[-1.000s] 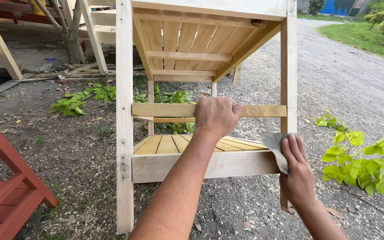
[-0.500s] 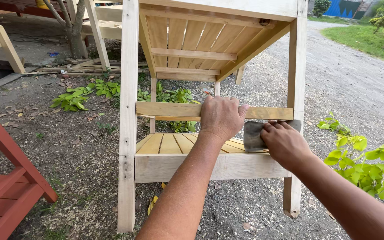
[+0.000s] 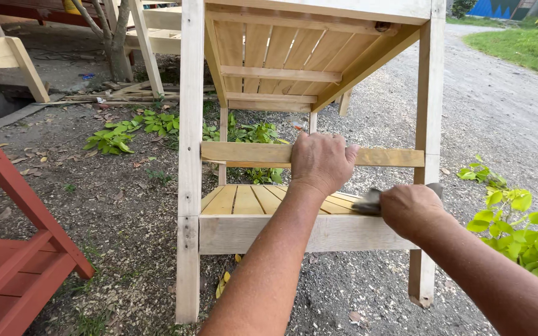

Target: The person sands the frame and slats of a wooden shelving unit using a sanding block. They work on vertical posts, horizontal supports, and shelf edges, moving the sanding block back and forth along each surface.

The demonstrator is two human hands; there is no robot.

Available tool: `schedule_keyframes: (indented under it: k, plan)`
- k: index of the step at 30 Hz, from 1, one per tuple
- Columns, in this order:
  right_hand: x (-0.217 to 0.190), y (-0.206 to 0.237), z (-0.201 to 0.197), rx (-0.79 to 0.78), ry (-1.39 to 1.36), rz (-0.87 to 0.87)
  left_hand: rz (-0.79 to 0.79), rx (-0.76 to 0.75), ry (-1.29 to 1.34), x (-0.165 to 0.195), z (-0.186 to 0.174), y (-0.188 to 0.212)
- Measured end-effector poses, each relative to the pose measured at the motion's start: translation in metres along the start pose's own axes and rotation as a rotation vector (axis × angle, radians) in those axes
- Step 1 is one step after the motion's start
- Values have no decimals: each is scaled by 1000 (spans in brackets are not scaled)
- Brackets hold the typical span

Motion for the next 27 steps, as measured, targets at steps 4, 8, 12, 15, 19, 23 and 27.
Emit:
schedule_keyframes:
  k: [4,8,12,15,19,23,27]
  plan:
    - [-12,-21,-10,231,65,-188,22,91,59,1,-4,2]
    - [6,-25,14,-14,177,-31,66,65,28,-1,-1,1]
    - [-1,-1,9,-56,160,-18,54,23,16,0,0,-1]
    - [-9,9,-11,32,82,-6,3,-106,-22,0,10,-1]
    - [-15,8,-32,218,114,-114,31,19,-34,2,-1,-2]
    - [3,2,-9,103,124,-67,64,10,-10,-1,2,-5]
    - [7,7,-1,33,70,-45,60,74,3,0,-4,-5]
Point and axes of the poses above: each hand's wrist, its own y-axis away from the middle knuckle, its own z-axis out of the palm, x = y × z, the point moved 9 cm from there along -y, towards the middle knuckle, and after that the axes turned 12 degrees about -y, right-handed, at the moved point
